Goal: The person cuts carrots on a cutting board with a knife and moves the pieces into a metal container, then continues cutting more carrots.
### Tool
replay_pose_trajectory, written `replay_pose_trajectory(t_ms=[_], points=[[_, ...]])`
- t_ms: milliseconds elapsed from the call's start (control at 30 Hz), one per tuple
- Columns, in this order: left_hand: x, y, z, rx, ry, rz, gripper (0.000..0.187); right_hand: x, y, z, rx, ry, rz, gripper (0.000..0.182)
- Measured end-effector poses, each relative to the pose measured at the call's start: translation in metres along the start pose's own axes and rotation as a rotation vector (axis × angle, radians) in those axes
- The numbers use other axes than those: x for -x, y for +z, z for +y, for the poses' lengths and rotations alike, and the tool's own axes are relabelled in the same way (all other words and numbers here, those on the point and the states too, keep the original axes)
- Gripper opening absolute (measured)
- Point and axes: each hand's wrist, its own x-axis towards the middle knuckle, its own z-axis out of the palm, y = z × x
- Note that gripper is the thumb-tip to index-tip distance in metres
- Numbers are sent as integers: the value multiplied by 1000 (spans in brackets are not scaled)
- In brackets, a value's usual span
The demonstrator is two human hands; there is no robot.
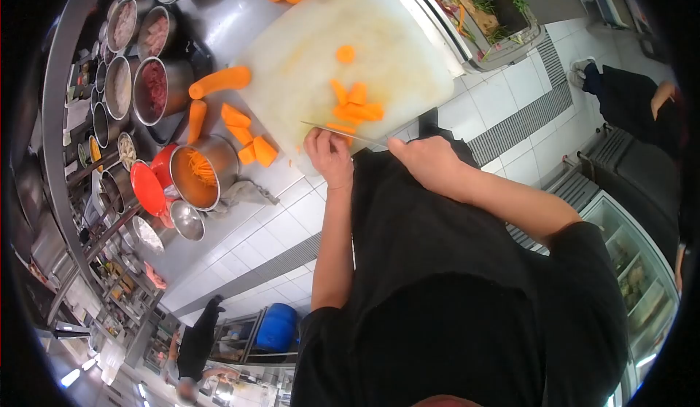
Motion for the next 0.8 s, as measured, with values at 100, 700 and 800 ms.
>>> replay_pose_trajectory(t_ms=[100,700,800], points=[[2,0,-4,10,-1,-12,19,-20,11,0,18,-11,-6,25],[-31,-49,21,-239,369,-474,31,-50,12,26,41,34,-35,44],[-21,-42,32,-172,-51,-358,30,-37,14,16,36,31,-21,45]])
